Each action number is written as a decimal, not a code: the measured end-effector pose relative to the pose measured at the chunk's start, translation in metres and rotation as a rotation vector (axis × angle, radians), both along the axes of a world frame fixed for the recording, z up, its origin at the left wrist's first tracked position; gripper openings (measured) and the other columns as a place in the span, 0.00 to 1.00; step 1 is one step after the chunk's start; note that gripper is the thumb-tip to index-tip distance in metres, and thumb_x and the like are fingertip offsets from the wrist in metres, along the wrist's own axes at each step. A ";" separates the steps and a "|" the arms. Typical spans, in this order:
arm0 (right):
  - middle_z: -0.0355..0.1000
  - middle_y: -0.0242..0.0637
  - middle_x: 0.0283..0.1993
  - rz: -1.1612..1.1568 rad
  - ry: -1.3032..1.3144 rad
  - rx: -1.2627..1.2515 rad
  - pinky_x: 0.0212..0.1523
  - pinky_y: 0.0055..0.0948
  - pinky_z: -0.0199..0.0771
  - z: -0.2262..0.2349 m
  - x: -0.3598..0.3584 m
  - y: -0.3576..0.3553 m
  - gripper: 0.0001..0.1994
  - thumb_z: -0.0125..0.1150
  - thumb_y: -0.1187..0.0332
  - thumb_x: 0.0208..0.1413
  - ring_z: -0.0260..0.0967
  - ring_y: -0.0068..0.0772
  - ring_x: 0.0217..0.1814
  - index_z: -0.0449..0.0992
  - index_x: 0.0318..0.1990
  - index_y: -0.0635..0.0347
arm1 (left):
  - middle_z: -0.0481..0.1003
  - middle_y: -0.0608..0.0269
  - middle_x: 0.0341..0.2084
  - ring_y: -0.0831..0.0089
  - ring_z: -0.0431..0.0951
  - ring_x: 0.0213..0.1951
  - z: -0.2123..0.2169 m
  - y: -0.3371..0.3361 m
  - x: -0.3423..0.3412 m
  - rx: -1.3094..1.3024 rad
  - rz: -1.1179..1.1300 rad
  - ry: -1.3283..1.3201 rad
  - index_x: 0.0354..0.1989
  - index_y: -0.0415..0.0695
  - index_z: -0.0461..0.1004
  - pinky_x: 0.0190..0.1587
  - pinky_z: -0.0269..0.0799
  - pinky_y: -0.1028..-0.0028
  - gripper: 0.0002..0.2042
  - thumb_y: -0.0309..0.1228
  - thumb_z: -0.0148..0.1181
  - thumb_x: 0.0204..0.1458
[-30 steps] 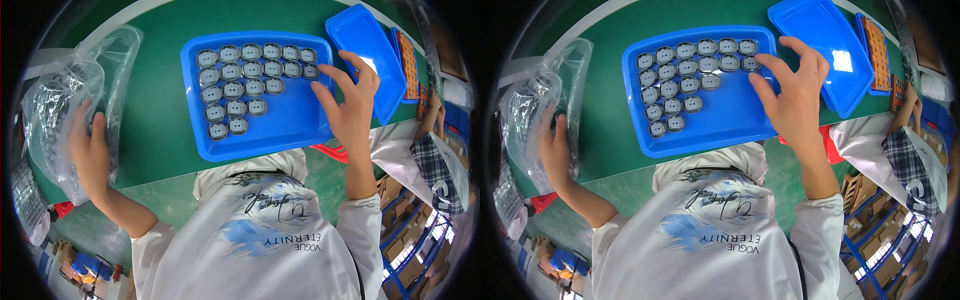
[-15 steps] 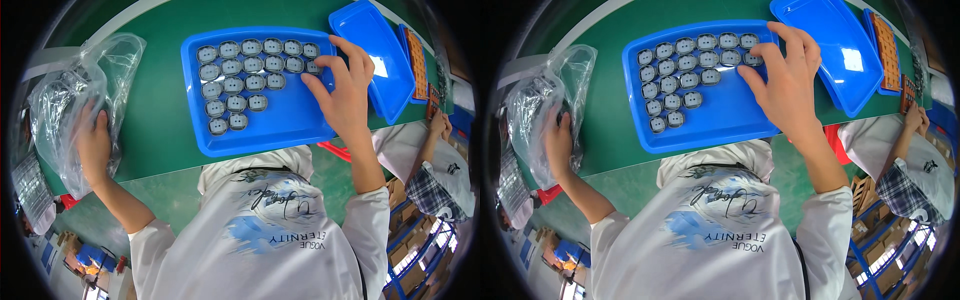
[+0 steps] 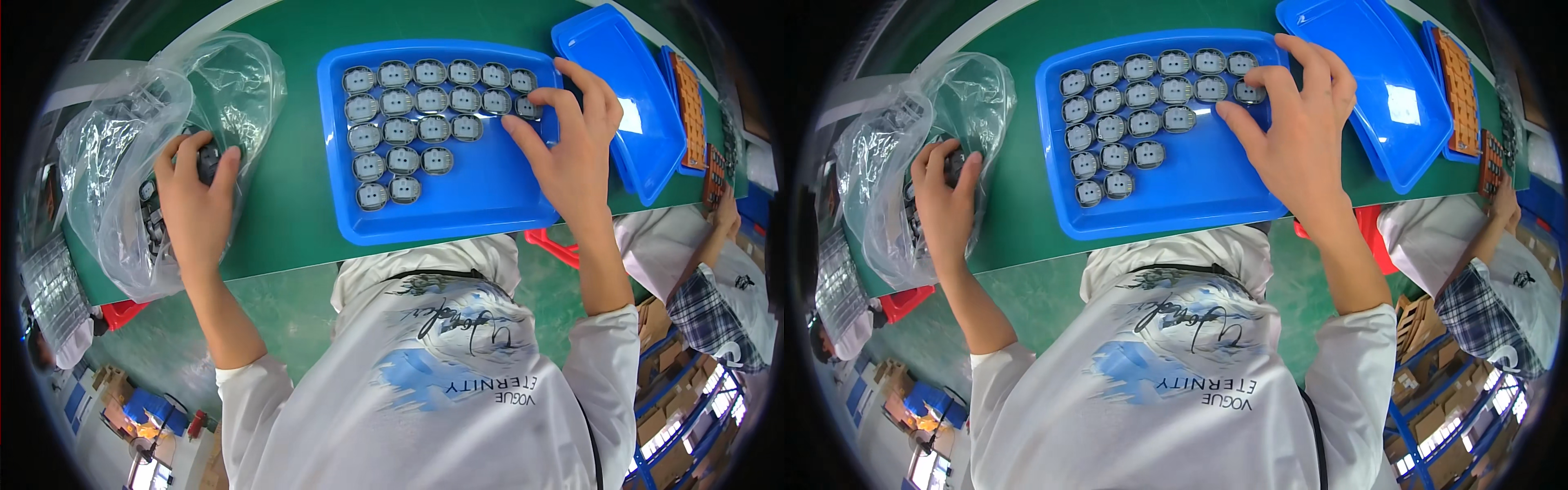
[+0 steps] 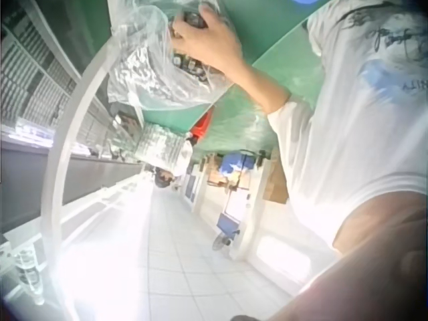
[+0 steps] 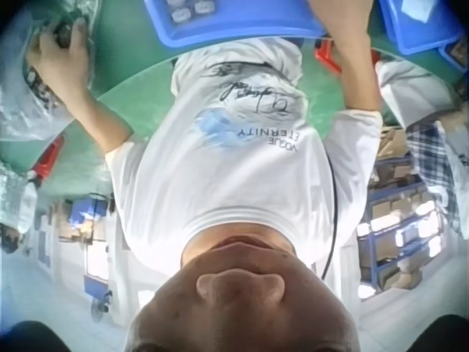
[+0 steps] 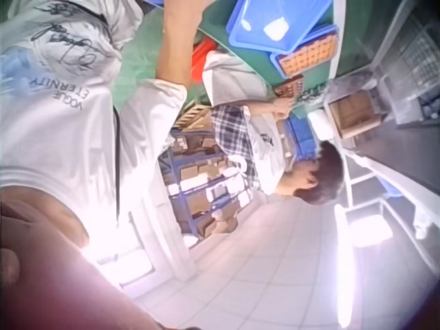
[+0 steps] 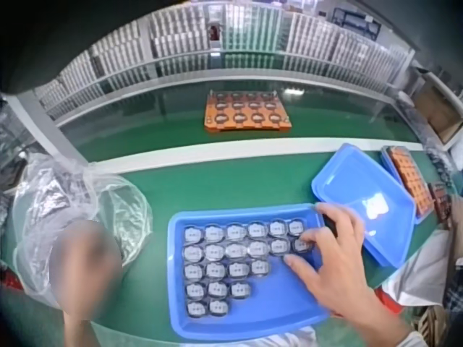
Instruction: Sorting and placing small electronic components into a blue tray.
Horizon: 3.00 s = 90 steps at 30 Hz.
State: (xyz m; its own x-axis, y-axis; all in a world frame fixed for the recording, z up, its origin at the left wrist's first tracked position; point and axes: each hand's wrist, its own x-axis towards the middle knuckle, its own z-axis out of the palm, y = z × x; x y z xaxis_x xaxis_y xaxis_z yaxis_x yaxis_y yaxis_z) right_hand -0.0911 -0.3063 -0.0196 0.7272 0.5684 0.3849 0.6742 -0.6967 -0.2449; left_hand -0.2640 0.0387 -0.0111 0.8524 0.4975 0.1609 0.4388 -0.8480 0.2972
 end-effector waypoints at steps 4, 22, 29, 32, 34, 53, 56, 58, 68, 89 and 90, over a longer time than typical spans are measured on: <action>0.67 0.39 0.66 0.027 -0.004 0.038 0.66 0.43 0.57 0.020 -0.011 0.004 0.18 0.76 0.65 0.46 0.57 0.49 0.68 0.79 0.44 0.56 | 0.74 0.49 0.45 0.50 0.75 0.46 0.000 -0.001 0.003 -0.007 0.008 0.023 0.44 0.42 0.76 0.49 0.72 0.60 0.14 0.35 0.66 0.54; 0.74 0.35 0.51 0.261 2.287 1.601 0.58 0.40 0.68 0.038 -0.091 0.135 0.17 0.52 0.54 0.69 0.69 0.29 0.55 0.74 0.54 0.56 | 0.78 0.59 0.30 0.62 0.80 0.32 0.055 -0.088 0.021 -0.474 -0.220 -0.514 0.35 0.42 0.78 0.36 0.75 0.69 0.11 0.26 0.72 0.42; 0.75 0.36 0.45 0.146 2.064 1.500 0.49 0.37 0.75 0.020 -0.090 0.130 0.11 0.53 0.63 0.68 0.72 0.31 0.49 0.75 0.47 0.60 | 0.80 0.65 0.31 0.74 0.78 0.33 0.047 -0.075 0.011 -0.754 -0.364 -0.533 0.37 0.41 0.81 0.33 0.72 0.74 0.12 0.27 0.74 0.43; 0.75 0.42 0.44 0.296 1.609 1.425 0.44 0.35 0.77 0.024 -0.075 0.110 0.11 0.52 0.67 0.68 0.74 0.34 0.42 0.75 0.47 0.66 | 0.79 0.65 0.28 0.79 0.75 0.29 0.047 -0.050 0.017 -0.515 -0.152 -0.509 0.35 0.39 0.81 0.29 0.68 0.77 0.11 0.28 0.73 0.45; 0.75 0.45 0.44 0.394 1.325 1.393 0.44 0.35 0.76 0.022 -0.051 0.077 0.12 0.49 0.68 0.68 0.73 0.36 0.41 0.74 0.49 0.69 | 0.79 0.66 0.27 0.83 0.71 0.24 0.041 -0.021 0.028 -0.554 0.033 -0.553 0.35 0.39 0.81 0.25 0.63 0.80 0.09 0.29 0.71 0.49; 0.71 0.36 0.36 0.519 0.194 0.023 0.38 0.34 0.75 0.028 0.001 0.115 0.11 0.68 0.67 0.52 0.74 0.35 0.36 0.79 0.42 0.58 | 0.81 0.68 0.30 0.82 0.76 0.32 0.072 0.030 -0.013 -0.089 0.119 -0.313 0.45 0.43 0.82 0.34 0.69 0.80 0.13 0.34 0.70 0.53; 0.76 0.34 0.37 0.456 0.513 0.121 0.37 0.28 0.75 0.045 0.009 0.110 0.08 0.65 0.69 0.57 0.74 0.26 0.35 0.78 0.42 0.60 | 0.81 0.68 0.30 0.84 0.75 0.32 0.065 0.035 -0.027 -0.186 0.137 -0.456 0.42 0.42 0.83 0.34 0.68 0.83 0.10 0.29 0.71 0.51; 0.79 0.36 0.41 0.376 0.936 0.480 0.38 0.23 0.76 0.043 0.019 0.102 0.07 0.63 0.70 0.60 0.73 0.20 0.36 0.77 0.42 0.64 | 0.81 0.68 0.30 0.84 0.75 0.32 0.067 0.024 -0.032 -0.138 0.128 -0.504 0.41 0.41 0.83 0.34 0.68 0.82 0.10 0.27 0.72 0.50; 0.75 0.39 0.41 0.227 0.991 0.628 0.39 0.28 0.76 0.058 0.001 0.048 0.08 0.66 0.73 0.54 0.74 0.31 0.36 0.77 0.39 0.64 | 0.79 0.58 0.32 0.65 0.80 0.30 0.020 -0.062 0.023 -0.254 -0.418 -0.358 0.41 0.40 0.81 0.32 0.76 0.73 0.14 0.27 0.73 0.46; 0.70 0.39 0.41 0.413 0.355 -0.036 0.38 0.34 0.72 0.027 -0.042 -0.016 0.16 0.71 0.71 0.48 0.70 0.39 0.39 0.82 0.47 0.61 | 0.75 0.61 0.44 0.60 0.73 0.46 0.018 -0.061 0.087 -0.004 -0.892 -0.214 0.47 0.45 0.80 0.46 0.73 0.65 0.19 0.26 0.72 0.43; 0.70 0.39 0.41 0.410 0.358 -0.036 0.38 0.34 0.72 0.026 -0.041 -0.015 0.16 0.71 0.71 0.48 0.70 0.39 0.39 0.82 0.47 0.61 | 0.76 0.61 0.43 0.60 0.73 0.46 0.018 -0.061 0.089 0.009 -0.902 -0.207 0.46 0.45 0.80 0.46 0.73 0.65 0.19 0.26 0.72 0.43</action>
